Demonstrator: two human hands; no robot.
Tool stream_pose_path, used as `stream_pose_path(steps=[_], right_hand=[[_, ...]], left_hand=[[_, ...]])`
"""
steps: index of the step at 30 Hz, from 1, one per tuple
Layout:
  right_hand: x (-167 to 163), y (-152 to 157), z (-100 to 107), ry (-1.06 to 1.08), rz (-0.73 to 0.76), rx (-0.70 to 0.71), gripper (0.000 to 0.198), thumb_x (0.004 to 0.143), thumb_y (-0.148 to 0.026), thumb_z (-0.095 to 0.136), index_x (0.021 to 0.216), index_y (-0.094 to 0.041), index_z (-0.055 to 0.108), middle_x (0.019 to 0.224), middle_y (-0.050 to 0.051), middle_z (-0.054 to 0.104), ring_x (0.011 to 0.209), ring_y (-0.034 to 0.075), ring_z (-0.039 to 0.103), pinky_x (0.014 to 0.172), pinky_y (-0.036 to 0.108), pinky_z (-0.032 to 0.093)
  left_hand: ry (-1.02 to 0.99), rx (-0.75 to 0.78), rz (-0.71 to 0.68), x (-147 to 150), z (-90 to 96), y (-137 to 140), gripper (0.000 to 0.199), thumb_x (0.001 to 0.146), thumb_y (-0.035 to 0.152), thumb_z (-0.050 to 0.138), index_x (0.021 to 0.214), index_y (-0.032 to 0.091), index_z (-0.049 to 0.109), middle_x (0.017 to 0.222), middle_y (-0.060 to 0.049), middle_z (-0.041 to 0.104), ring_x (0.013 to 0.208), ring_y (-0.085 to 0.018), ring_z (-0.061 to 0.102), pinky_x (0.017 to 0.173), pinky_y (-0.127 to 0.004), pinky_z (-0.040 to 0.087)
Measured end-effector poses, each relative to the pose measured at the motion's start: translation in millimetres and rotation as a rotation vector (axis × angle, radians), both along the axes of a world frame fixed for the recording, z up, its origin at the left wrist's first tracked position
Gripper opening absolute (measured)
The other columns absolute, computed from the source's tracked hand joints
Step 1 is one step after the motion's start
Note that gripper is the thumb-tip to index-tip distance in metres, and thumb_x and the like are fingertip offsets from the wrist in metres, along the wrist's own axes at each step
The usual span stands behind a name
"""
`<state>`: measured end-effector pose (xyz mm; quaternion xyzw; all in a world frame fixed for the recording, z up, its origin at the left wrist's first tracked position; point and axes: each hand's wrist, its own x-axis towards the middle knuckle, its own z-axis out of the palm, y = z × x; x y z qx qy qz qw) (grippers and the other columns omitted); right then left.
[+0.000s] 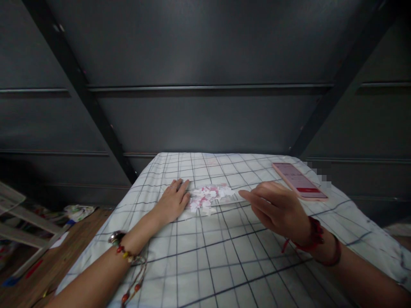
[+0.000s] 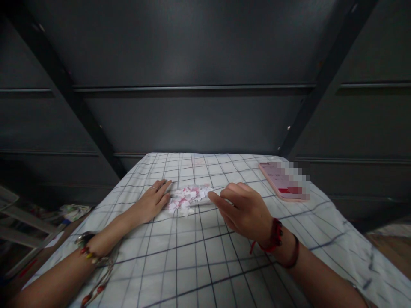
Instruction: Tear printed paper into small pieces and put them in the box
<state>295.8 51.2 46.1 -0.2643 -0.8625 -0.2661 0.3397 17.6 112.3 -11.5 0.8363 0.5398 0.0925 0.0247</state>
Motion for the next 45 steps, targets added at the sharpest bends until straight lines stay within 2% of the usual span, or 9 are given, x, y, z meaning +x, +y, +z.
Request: stream_pose_path(steps=[11, 19, 31, 36, 41, 45], right_hand=[[5, -1, 1, -0.023, 0.053, -0.006, 0.028, 0.078, -0.007, 0.044, 0.104, -0.017, 0.047, 0.062, -0.002, 0.050, 0.055, 0.011, 0.037, 0.050, 0.026, 0.029], [5, -1, 0, -0.048, 0.027, 0.030, 0.033, 0.078, -0.008, 0.042, 0.109, -0.019, 0.043, 0.061, -0.003, 0.049, 0.054, 0.012, 0.036, 0.049, 0.026, 0.028], [10, -3, 3, -0.044, 0.033, 0.027, 0.027, 0.078, -0.010, 0.042, 0.104, -0.017, 0.046, 0.057, -0.003, 0.044, 0.052, 0.011, 0.033, 0.047, 0.027, 0.026], [11, -4, 4, -0.004, 0.005, 0.040, 0.027, 0.079, -0.010, 0.045, 0.105, -0.017, 0.047, 0.060, -0.002, 0.046, 0.055, 0.012, 0.038, 0.050, 0.028, 0.031], [5, -4, 5, -0.052, 0.004, 0.100, 0.033, 0.079, -0.007, 0.043, 0.110, -0.017, 0.044, 0.062, -0.003, 0.052, 0.057, 0.013, 0.042, 0.052, 0.029, 0.033], [1, -5, 5, -0.089, 0.014, 0.129, 0.030, 0.078, -0.005, 0.045, 0.107, -0.014, 0.047, 0.062, -0.002, 0.054, 0.060, 0.013, 0.043, 0.056, 0.030, 0.035]], left_hand=[[-0.035, -0.028, 0.005, 0, 2.7, -1, 0.050, 0.092, 0.036, 0.026, 0.135, 0.010, 0.028, 0.139, -0.016, 0.031, 0.128, -0.034, 0.023, 0.102, -0.047, 0.025], [0.005, -0.046, 0.018, 4, 7.8, -4, 0.051, 0.092, 0.033, 0.027, 0.136, 0.007, 0.028, 0.140, -0.018, 0.029, 0.129, -0.033, 0.022, 0.104, -0.044, 0.023], [0.003, -0.052, 0.016, 4, 11.0, -6, 0.050, 0.092, 0.033, 0.029, 0.136, 0.009, 0.029, 0.140, -0.016, 0.030, 0.128, -0.033, 0.024, 0.102, -0.045, 0.025], [-0.005, -0.028, 0.004, 3, 8.6, -5, 0.050, 0.092, 0.032, 0.029, 0.135, 0.009, 0.029, 0.139, -0.017, 0.032, 0.127, -0.033, 0.026, 0.102, -0.046, 0.026], [-0.022, -0.010, -0.010, 1, 5.2, -3, 0.050, 0.091, 0.035, 0.028, 0.135, 0.010, 0.030, 0.138, -0.016, 0.033, 0.128, -0.032, 0.026, 0.101, -0.045, 0.027], [-0.036, -0.001, -0.015, 1, 3.5, -2, 0.050, 0.091, 0.036, 0.029, 0.134, 0.011, 0.031, 0.139, -0.015, 0.033, 0.127, -0.032, 0.026, 0.101, -0.047, 0.027]])
